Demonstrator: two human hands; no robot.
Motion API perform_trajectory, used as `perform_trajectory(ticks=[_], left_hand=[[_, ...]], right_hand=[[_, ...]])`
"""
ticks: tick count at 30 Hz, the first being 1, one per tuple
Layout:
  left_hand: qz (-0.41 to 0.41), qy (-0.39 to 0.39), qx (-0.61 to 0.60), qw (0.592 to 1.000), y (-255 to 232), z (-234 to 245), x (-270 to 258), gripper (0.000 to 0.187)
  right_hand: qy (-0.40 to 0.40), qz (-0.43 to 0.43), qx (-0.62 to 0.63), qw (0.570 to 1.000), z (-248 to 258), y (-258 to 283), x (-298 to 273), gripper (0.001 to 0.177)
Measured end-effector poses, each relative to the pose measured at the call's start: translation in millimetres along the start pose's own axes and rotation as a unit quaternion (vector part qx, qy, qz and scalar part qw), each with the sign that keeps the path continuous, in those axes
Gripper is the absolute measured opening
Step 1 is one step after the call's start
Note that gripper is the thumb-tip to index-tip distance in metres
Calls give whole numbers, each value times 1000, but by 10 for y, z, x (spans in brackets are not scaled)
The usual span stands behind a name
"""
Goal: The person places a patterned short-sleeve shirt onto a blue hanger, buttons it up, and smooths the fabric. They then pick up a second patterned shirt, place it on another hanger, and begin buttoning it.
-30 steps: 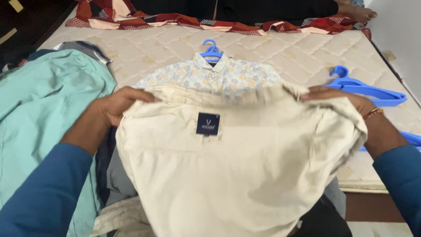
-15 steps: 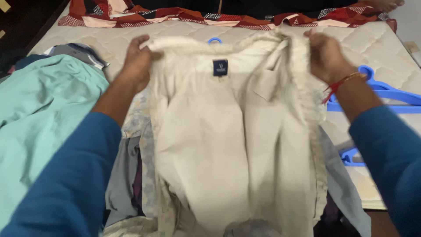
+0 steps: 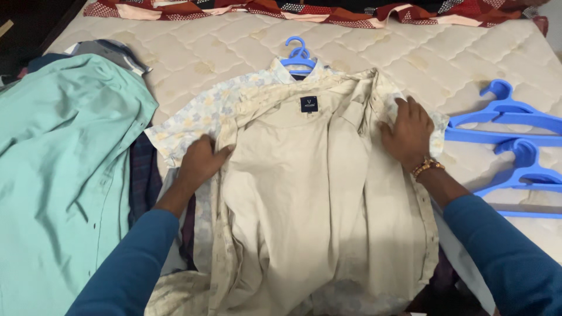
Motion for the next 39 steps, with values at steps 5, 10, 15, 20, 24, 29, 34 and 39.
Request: perform_trajectory(ticks=[5,10,15,20,24,29,34,39], left_hand=[[28,0,3,1000,-85,53,-369,50],[-27,-48,-30,998,-276,132,-776,38],[-48,-71,-139,987,-469,301,-974,37],[-11,-69,-173,983,-821,389,-1017,34],[-209,-54,-281,935,-1596,321,-1122,31],[-78,140,-311,937,-1829,-347,-1109,30],[-180,165,-294,924,-1738,-422,-1209,32],[-175,33,-126,976,-1244,-297,-1263,55]], right_hand=[[-17,140,65,988,320,596,-146,60],[25,215,90,972,568,1298,-561,52],[62,227,141,962,768,1746,-924,46],[65,165,221,959,927,1934,-1122,34],[293,13,480,827,603,2099,-1279,35],[345,-94,624,695,504,2142,-1435,27],[374,-199,687,590,445,1856,-1565,17],[386,-293,717,501,267,1627,-1704,20]])
Point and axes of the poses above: each hand's wrist, its own x-axis towards the middle knuckle, its own z-axis out of the back of the hand, y = z × x, the point moved 9 cm from there along x, towards the middle knuckle, and after that the axes turned 12 degrees about -x, right-handed, at the moved point
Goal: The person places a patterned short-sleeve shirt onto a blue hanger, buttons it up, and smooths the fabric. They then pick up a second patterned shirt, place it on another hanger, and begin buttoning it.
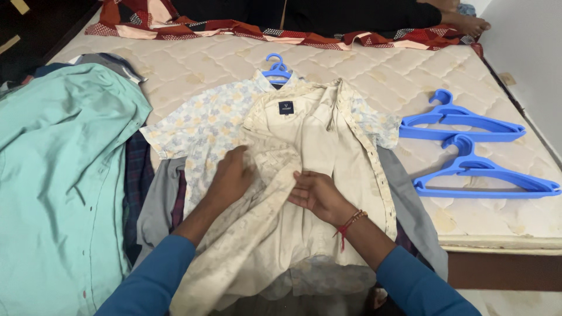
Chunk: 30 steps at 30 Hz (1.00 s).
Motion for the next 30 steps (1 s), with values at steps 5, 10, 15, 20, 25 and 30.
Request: perform_trajectory(ticks=[5,10,15,20,25,30], left_hand=[[190,154,145,959,541,-137,-255,72],[192,156,207,947,933,-64,-375,60],[153,76,45,984,1244,-2,-323,65],[244,180,5,953,1390,-67,-496,70],[290,200,-93,931,1180,70,-700,70],[277,29,-286,917,1177,617,-458,56]], right_hand=[[-81,-33,15,996,489,-293,278,31],[-256,124,-116,952,1005,-243,347,42],[-307,291,-406,810,713,132,140,57],[-213,224,-511,802,427,92,228,65],[-220,213,-401,863,545,295,144,40],[-125,268,-350,889,345,489,13,30]])
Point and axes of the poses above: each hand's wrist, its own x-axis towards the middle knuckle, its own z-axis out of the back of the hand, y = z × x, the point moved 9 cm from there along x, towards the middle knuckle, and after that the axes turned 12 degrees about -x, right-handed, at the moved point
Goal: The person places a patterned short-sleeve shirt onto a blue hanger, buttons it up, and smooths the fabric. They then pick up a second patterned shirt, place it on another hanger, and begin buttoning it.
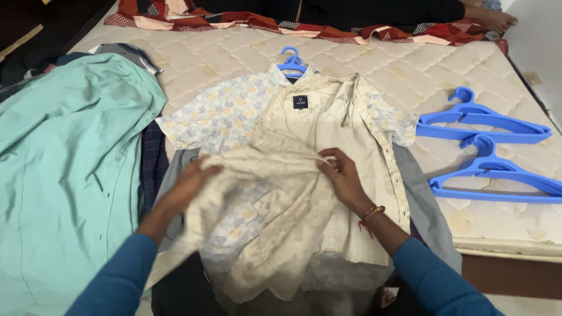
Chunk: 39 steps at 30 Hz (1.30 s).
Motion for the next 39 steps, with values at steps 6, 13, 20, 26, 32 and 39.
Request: perform_trajectory(ticks=[6,13,20,26,32,39], left_hand=[[-165,-123,-160,965,-790,1202,256,27],[-180,-321,314,875,-909,1905,79,39],[-238,-228,379,865,-607,1346,230,39],[-24,-174,278,944,-369,1152,678,38],[68,-86,586,803,-417,1032,715,39],[-112,-111,366,917,-819,964,369,50]], right_hand=[[236,18,-63,970,-509,143,-219,28],[237,174,-245,924,-866,363,-282,27],[242,63,-236,939,-793,280,-111,60],[38,208,-257,943,-597,204,126,41],[113,92,-287,947,-679,-288,264,37],[85,135,-354,921,-741,151,344,17]])
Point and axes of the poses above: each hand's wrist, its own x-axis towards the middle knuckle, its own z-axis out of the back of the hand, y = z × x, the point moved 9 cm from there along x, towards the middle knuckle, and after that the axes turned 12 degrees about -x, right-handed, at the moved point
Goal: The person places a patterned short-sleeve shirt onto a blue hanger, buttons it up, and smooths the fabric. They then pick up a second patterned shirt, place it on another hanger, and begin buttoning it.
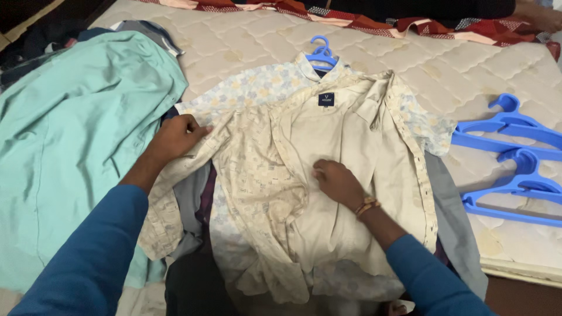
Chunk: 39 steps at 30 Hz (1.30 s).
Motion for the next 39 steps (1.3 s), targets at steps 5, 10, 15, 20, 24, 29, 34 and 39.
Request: perform_trajectory(ticks=[5,10,15,20,24,29,34,39], left_hand=[[-34,-17,49,998,-67,134,-29,45],[-13,23,89,996,303,-58,-95,54],[24,-2,115,993,780,-163,-459,64],[94,54,138,984,923,-153,-688,57],[254,234,-34,938,1181,-344,-889,79],[-22,125,25,992,1247,-336,-636,65],[-33,55,-19,998,1538,-469,-650,76],[93,34,-62,993,1300,-181,-819,54]], right_hand=[[-162,102,91,977,200,1007,2,14],[35,77,232,969,-456,1805,28,27],[116,34,282,952,-1191,1874,12,45],[81,-4,406,910,-1591,1553,200,39],[149,-156,579,786,-1815,1382,215,44],[209,-167,624,734,-1791,1698,163,44],[231,-186,647,702,-1842,2004,85,58],[190,-151,637,731,-1823,2097,117,67]])
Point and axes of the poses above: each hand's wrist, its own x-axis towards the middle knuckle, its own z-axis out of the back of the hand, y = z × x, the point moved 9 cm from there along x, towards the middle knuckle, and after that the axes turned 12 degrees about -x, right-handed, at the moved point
